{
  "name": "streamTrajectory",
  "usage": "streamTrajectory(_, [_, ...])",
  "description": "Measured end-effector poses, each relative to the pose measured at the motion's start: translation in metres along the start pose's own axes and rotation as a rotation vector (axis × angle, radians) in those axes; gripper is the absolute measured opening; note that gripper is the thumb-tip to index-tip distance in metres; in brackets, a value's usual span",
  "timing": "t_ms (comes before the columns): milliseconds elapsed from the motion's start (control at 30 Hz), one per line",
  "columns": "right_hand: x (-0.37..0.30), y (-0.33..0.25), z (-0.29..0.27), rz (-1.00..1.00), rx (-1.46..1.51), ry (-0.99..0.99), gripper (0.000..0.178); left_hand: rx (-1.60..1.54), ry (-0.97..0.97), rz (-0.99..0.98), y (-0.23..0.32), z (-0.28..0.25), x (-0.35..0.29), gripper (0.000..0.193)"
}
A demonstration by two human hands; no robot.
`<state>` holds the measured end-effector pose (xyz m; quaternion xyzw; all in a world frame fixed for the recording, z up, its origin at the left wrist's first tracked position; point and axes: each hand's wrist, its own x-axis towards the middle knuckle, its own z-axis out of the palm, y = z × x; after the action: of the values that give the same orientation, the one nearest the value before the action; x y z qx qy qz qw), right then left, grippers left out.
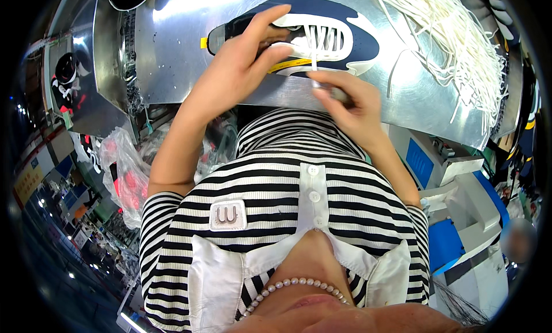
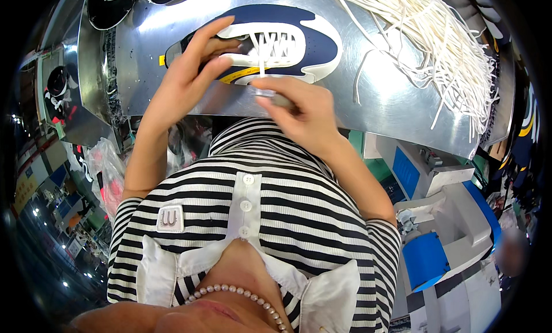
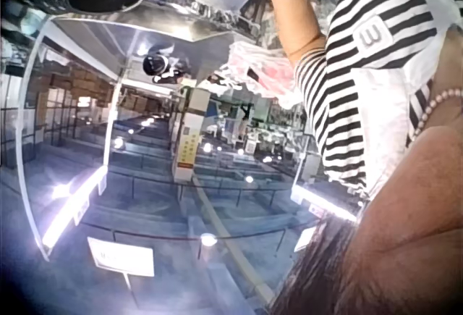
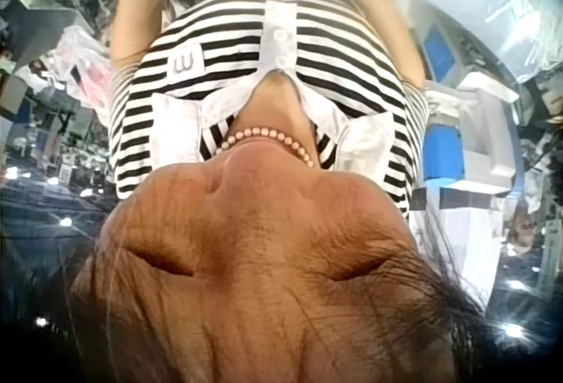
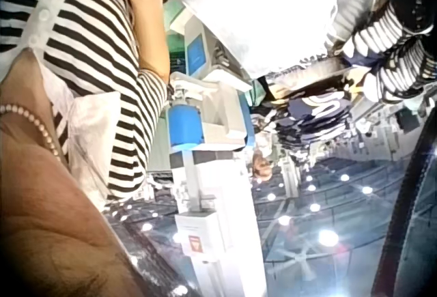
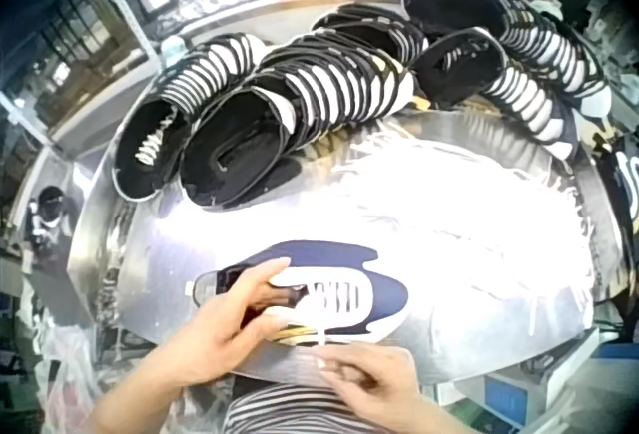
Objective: The person laces two sneakers by hand on a metal table, pulling long white laces through the eyelets one by one.
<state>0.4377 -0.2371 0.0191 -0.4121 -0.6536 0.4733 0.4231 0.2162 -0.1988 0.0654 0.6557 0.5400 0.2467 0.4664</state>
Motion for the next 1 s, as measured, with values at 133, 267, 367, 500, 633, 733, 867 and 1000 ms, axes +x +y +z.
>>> streamTrajectory(133, [-0.008,-0.013,-0.027,0.5,0.23,0.056,0.019,0.278,0.065,0.162,-0.003,0.007,-0.019,0.037])
streamTrajectory(267, [0.007,0.004,-0.01,0.429,-0.143,-0.005,0.019,0.384,0.142,0.211,-0.006,0.019,-0.011,0.024])
streamTrajectory(367, [0.016,0.008,0.005,0.517,-0.093,0.036,0.017,0.381,0.163,0.199,-0.008,0.02,-0.011,0.024])
streamTrajectory(500, [0.025,-0.009,0.011,0.46,0.378,0.155,0.016,0.272,0.154,0.152,-0.014,0.019,-0.009,0.026])
streamTrajectory(633, [0.041,0.009,0.025,0.404,0.552,0.222,0.014,0.271,0.154,0.188,-0.011,0.025,-0.004,0.029])
streamTrajectory(733, [0.041,0.011,0.03,0.31,0.468,0.248,0.017,0.405,0.188,0.101,-0.006,0.033,0.0,0.031])
streamTrajectory(867, [0.039,0.005,0.027,0.279,0.344,0.25,0.022,0.448,0.246,0.093,-0.013,0.039,0.003,0.031])
streamTrajectory(1000, [0.012,-0.009,0.005,0.288,-0.032,0.123,0.02,0.4,0.238,0.064,-0.01,0.037,0.003,0.03])
